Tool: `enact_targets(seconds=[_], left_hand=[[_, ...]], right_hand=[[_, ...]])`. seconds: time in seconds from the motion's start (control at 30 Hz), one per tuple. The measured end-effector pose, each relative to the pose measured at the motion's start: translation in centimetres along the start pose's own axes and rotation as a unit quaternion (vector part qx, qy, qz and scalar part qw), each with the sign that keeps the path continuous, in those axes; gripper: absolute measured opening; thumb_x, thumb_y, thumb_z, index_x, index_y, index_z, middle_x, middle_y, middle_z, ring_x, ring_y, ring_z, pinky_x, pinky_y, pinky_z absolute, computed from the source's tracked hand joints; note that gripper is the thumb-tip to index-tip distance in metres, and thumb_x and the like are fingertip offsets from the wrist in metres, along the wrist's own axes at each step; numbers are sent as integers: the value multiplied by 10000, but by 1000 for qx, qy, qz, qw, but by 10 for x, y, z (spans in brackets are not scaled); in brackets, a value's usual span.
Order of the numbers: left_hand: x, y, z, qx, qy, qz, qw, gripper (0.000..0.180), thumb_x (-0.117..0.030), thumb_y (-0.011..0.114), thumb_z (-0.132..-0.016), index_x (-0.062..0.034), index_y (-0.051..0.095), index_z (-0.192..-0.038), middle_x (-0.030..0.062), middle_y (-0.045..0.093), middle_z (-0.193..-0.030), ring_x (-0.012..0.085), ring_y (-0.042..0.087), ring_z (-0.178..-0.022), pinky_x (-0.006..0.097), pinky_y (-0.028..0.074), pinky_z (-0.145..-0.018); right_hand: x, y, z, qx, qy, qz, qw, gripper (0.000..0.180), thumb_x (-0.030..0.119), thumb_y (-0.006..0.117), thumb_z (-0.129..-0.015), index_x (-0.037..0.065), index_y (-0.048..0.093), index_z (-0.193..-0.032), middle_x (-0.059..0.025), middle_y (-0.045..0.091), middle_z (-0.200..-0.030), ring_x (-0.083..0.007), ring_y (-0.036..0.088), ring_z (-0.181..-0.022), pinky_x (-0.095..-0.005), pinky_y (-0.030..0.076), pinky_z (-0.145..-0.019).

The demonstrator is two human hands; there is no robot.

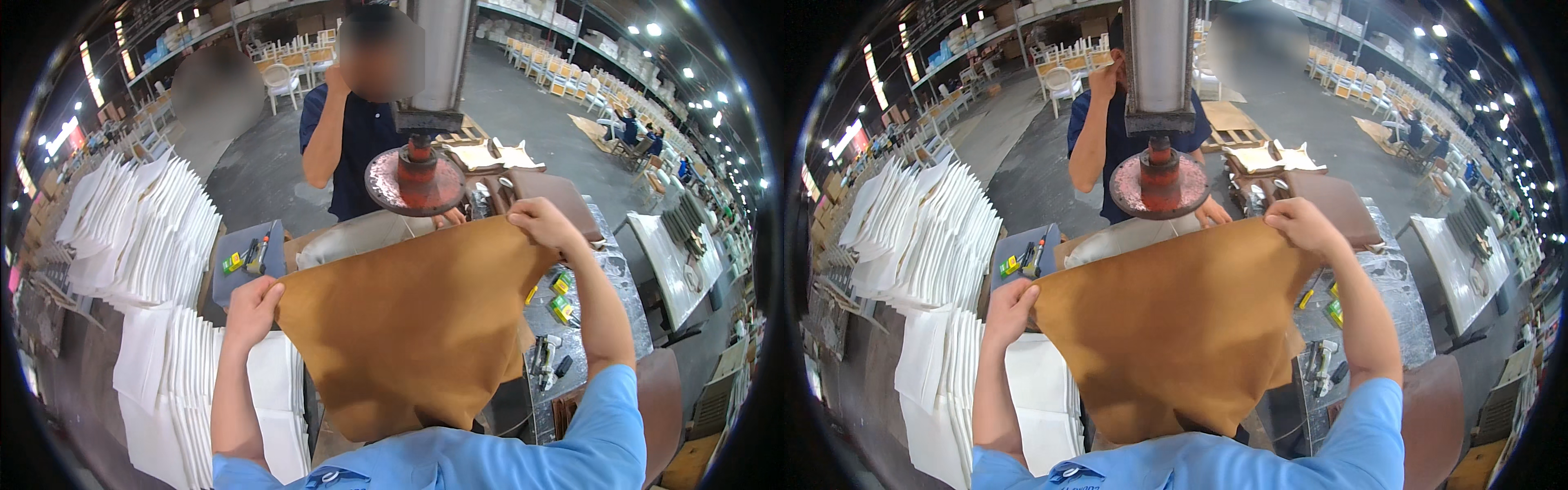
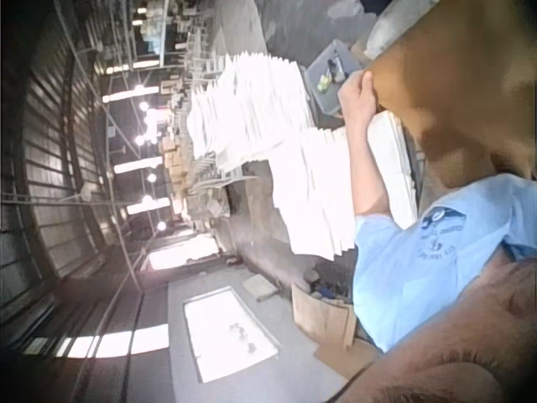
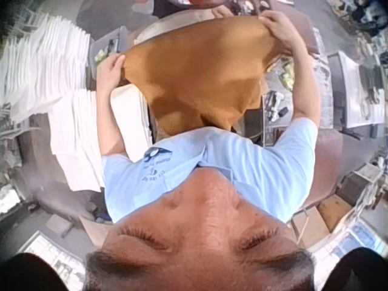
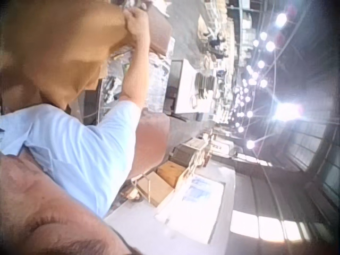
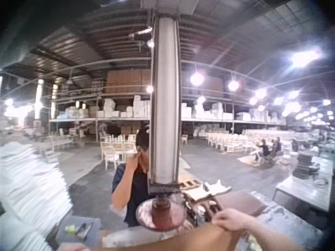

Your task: The person stretches and staples a white fabric cover onto a chair base using a pneumatic staple gun. They then flip the chair over and place a brown leather cushion on top.

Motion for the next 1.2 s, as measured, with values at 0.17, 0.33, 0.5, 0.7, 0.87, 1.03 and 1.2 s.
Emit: enact_targets(seconds=[0.17, 0.33, 0.5, 0.7, 0.87, 1.03, 1.2], left_hand=[[44, 11, -65, 1, -48, -187, 981, 324, -307, 642, -1039, -6, 726, -956, 191, 725, -834, 351, 718, -801, 462, 532, -740], [83, 63, -151, 33, -40, -104, 993, 356, -374, 667, -1022, -33, 739, -949, 192, 754, -908, 393, 733, -917, 502, 543, -805], [131, 53, -165, -5, -122, -198, 973, 359, -391, 686, -1011, -44, 760, -953, 192, 768, -936, 407, 735, -942, 509, 553, -828], [132, 77, -215, -120, -181, -147, 965, 342, -382, 715, -995, -45, 772, -989, 179, 770, -920, 367, 747, -916, 472, 568, -844], [155, 80, -172, -282, -96, -61, 953, 395, -324, 763, -984, -47, 718, -1261, 160, 766, -1152, 302, 732, -1072, 427, 554, -937], [181, 82, 9, -220, -229, 15, 948, 544, -349, 784, -1007, -21, 641, -1417, 144, 726, -1222, 279, 678, -1152, 391, 526, -1018], [144, 140, 137, -88, -445, 301, 839, 517, -324, 770, -1036, 6, 589, -1390, 85, 685, -1115, 163, 644, -989, 313, 529, -884]], right_hand=[[-46, 84, -122, 22, -18, 3, 1000, 91, 67, 659, -998, -10, 697, -965, -75, 670, -765, -179, 606, -635, -388, 504, -614], [-128, 61, -196, -86, -121, 217, 965, 156, -1, 637, -910, -5, 746, -1022, -206, 746, -847, -366, 740, -816, -450, 572, -758], [-104, 160, -263, 79, -40, 276, 957, 267, 93, 696, -928, 17, 757, -1176, -246, 777, -1074, -442, 742, -1060, -479, 578, -938], [-132, 166, -283, 28, -20, 306, 951, 307, 137, 717, -934, 27, 746, -1219, -236, 773, -1110, -421, 740, -1085, -470, 572, -952], [-132, 155, -282, -120, -44, 235, 964, 344, 173, 734, -938, 36, 738, -1254, -227, 770, -1140, -404, 738, -1105, -462, 568, -964], [-161, 175, -144, -165, -10, 31, 986, 495, 293, 780, -954, 83, 683, -1392, -165, 763, -1201, -301, 745, -1056, -420, 565, -947], [-229, 133, 59, -57, 317, -93, 942, 671, 450, 786, -984, 66, 597, -1501, -58, 742, -1088, -202, 682, -920, -380, 550, -812]])
Point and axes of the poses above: each hand's wrist, its own z-axis away from the middle knuckle, its own y-axis out of the palm, x = y × z, the point moved 2 cm from there along -z, towards the middle knuckle
